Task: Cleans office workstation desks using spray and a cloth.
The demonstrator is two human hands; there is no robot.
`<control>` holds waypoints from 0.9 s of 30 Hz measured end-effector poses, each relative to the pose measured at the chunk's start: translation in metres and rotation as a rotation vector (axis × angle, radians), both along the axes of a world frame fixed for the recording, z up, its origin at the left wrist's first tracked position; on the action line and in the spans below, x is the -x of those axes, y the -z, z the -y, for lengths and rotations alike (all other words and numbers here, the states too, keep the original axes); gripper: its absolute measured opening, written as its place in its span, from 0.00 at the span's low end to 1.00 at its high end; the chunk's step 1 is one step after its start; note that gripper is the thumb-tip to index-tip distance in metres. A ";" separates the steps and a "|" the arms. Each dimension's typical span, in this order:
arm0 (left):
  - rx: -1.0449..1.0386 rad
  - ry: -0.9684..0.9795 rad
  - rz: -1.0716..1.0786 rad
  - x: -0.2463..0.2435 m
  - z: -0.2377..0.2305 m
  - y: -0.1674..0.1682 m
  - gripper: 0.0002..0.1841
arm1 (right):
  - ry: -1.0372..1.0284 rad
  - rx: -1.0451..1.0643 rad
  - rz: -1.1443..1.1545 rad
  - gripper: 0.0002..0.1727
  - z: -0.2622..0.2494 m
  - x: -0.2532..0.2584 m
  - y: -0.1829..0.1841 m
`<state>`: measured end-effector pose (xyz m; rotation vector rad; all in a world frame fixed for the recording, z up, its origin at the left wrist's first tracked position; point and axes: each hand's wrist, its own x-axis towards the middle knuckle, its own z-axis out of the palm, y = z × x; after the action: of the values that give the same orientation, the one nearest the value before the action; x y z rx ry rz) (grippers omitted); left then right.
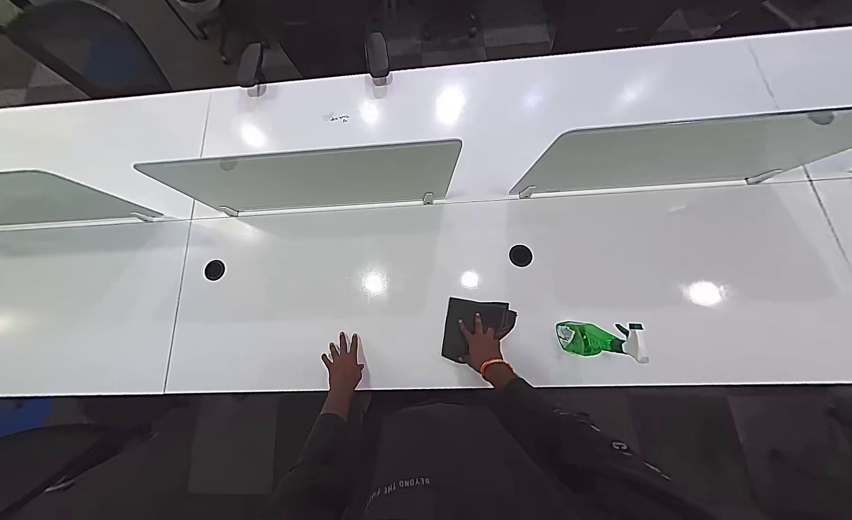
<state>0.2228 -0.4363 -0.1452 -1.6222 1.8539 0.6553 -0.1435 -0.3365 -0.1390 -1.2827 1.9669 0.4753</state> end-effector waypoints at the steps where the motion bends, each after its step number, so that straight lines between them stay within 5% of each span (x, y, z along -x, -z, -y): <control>1: -0.005 -0.029 0.019 -0.006 -0.006 -0.001 0.50 | -0.055 0.003 0.029 0.63 0.000 -0.012 -0.001; 10: 0.012 -0.079 0.001 -0.008 0.012 -0.014 0.51 | -0.376 0.084 0.104 0.62 0.038 -0.085 0.011; 19: 0.024 -0.014 -0.039 0.009 0.103 -0.010 0.58 | -0.200 0.095 0.098 0.67 0.151 -0.109 0.023; 27: 0.112 -0.039 0.080 -0.014 0.176 0.026 0.67 | -0.059 0.108 0.041 0.68 0.271 -0.107 0.027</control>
<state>0.2364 -0.6121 -0.1714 -1.7344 1.8339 0.5037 -0.0366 -0.6071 -0.1659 -1.4099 1.9483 0.3725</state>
